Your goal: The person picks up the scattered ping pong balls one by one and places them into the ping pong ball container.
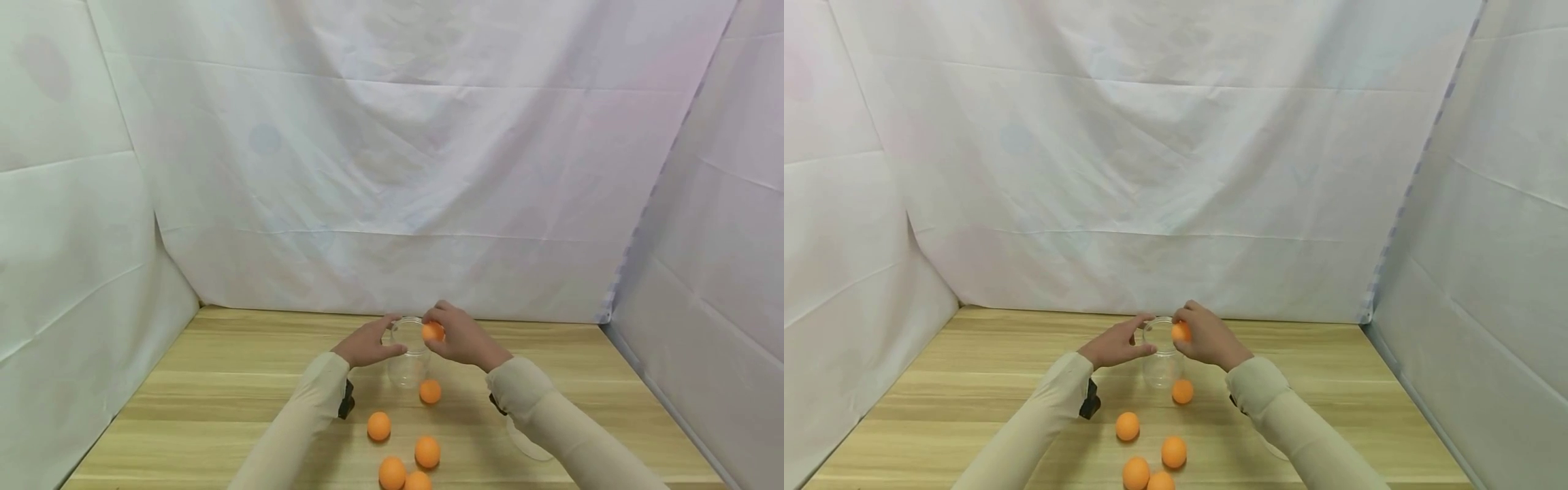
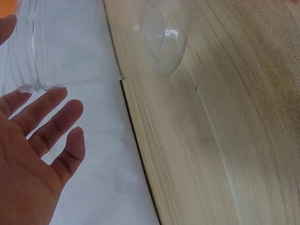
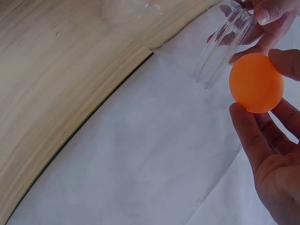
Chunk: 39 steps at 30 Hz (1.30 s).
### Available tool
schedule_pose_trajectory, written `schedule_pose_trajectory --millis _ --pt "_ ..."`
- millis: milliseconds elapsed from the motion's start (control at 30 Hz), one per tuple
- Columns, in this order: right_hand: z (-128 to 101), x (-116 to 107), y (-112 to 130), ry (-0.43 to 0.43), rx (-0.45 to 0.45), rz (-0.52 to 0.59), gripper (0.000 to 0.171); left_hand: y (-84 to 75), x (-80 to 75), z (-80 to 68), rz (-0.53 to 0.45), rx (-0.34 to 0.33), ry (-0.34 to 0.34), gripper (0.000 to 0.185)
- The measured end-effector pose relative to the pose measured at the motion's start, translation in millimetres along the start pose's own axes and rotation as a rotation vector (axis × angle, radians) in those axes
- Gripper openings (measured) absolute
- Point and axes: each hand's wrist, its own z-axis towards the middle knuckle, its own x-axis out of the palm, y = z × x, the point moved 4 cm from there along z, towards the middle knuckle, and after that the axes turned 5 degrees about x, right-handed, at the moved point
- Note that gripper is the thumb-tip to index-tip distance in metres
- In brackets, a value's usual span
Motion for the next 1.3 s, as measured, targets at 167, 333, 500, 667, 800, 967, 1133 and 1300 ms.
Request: schedule_pose_trajectory --millis 167,333,500,667,800,967,1133,1300 --pt "6 6 1 -0.004 0.017 0.011 0.024 0.3 1.3 0.3 0.008 0.003 0.002 0.070" --pt "9 14 1 -0.010 0.031 0.023 0.025 0.0 2.2 -0.1 0.009 -0.008 0.013 0.071" --pt "11 21 1 -0.007 0.047 0.029 0.026 -1.0 2.1 -0.8 0.014 -0.014 0.010 0.071" --pt "11 24 -1 -0.023 0.042 0.017 0.025 -2.9 2.2 -0.3 0.023 -0.012 0.009 0.070" --pt "12 25 -1 -0.023 0.032 0.012 0.024 -3.3 2.0 -0.1 0.024 -0.016 0.004 0.067" --pt "13 26 0 -0.019 0.028 0.014 0.026 -1.8 1.5 -0.2 0.016 -0.016 -0.001 0.066" --pt "13 26 1 0.003 0.040 0.028 0.029 -1.7 0.1 -1.1 0.027 -0.008 0.000 0.067" --pt "14 27 1 0.018 0.046 0.038 0.028 -1.8 -1.3 -2.2 0.035 -0.006 -0.001 0.067"
